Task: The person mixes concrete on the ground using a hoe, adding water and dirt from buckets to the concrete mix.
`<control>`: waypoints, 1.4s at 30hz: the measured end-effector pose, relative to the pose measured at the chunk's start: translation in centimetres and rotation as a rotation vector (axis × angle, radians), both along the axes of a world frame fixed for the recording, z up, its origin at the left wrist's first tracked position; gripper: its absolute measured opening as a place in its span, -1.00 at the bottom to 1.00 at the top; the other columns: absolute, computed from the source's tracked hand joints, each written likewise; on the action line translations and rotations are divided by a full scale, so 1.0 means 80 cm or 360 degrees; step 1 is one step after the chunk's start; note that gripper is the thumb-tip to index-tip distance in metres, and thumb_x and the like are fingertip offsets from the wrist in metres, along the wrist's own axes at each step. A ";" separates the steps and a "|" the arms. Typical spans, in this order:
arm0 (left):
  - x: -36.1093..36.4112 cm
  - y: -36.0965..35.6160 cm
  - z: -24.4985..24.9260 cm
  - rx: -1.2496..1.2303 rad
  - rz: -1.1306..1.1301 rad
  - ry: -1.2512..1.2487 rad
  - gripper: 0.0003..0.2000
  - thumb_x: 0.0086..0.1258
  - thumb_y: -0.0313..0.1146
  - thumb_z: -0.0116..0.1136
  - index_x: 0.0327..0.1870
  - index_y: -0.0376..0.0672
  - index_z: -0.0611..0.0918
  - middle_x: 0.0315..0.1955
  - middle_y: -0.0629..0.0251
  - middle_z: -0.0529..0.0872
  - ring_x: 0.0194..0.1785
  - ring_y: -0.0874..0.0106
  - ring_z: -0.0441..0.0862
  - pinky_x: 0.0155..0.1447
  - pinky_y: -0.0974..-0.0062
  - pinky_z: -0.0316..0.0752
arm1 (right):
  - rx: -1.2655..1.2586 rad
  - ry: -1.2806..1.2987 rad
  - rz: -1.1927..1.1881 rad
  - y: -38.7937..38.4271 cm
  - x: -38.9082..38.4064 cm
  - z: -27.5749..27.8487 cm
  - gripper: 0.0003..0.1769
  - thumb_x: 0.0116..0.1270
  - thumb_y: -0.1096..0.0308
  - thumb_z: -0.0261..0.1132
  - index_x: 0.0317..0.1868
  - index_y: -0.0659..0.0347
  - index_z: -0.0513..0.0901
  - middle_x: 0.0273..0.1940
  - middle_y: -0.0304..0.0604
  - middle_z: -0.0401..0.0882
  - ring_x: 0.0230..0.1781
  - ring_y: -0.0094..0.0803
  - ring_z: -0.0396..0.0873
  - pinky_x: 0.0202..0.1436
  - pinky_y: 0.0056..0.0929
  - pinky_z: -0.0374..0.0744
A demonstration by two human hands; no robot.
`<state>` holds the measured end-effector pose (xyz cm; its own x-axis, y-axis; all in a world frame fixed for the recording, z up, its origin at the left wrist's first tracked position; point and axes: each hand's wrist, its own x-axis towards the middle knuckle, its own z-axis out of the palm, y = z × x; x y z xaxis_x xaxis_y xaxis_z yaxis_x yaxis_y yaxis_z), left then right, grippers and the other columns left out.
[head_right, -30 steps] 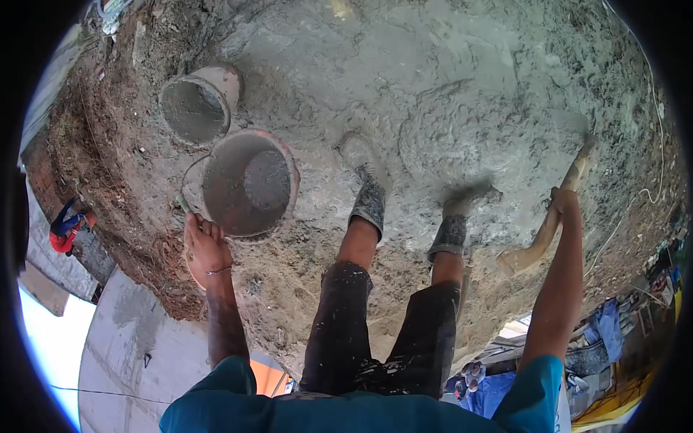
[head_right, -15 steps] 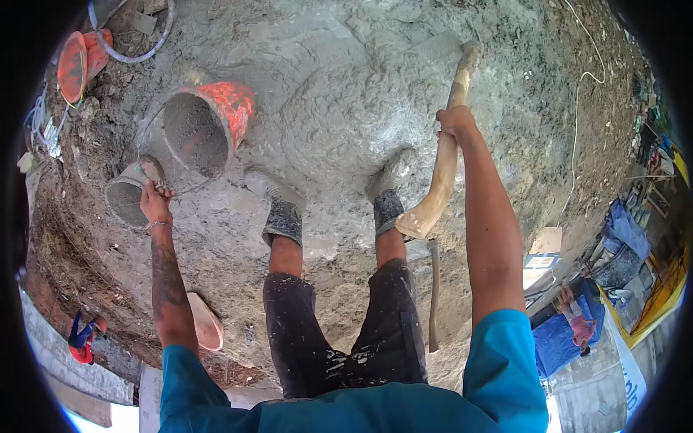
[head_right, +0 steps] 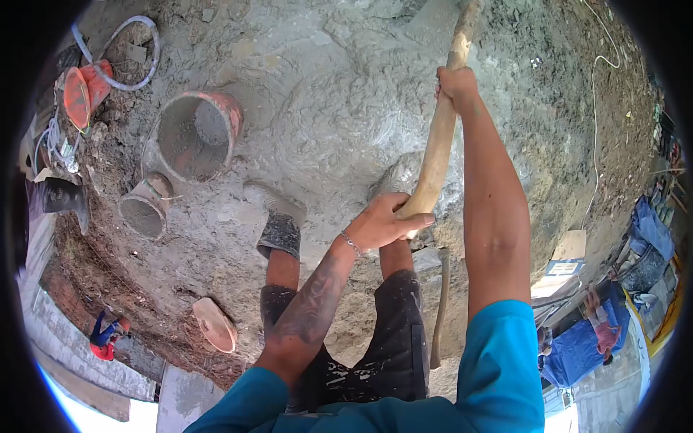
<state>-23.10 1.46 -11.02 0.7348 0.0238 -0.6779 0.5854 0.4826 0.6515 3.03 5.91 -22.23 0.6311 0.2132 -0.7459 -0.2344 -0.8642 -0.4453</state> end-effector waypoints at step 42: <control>-0.449 0.103 0.469 0.0491 0.0422 -0.0063 -0.65 0.15 -0.18 0.15 -0.20 -0.27 0.42 -0.62 0.03 0.52 -0.51 0.18 0.59 -0.37 0.31 0.49 | -0.0198 0.0807 0.0453 0.127 -0.465 0.319 -0.72 0.33 0.34 0.06 -0.08 0.37 0.27 -0.46 -0.05 0.40 -0.58 -0.31 0.47 -0.57 -0.25 0.55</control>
<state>-58.98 9.72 26.52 0.7012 0.4138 -0.5806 0.4383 0.3921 0.8088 -34.19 16.06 3.26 0.1205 0.2133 -0.9695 -0.1427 -0.9628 -0.2296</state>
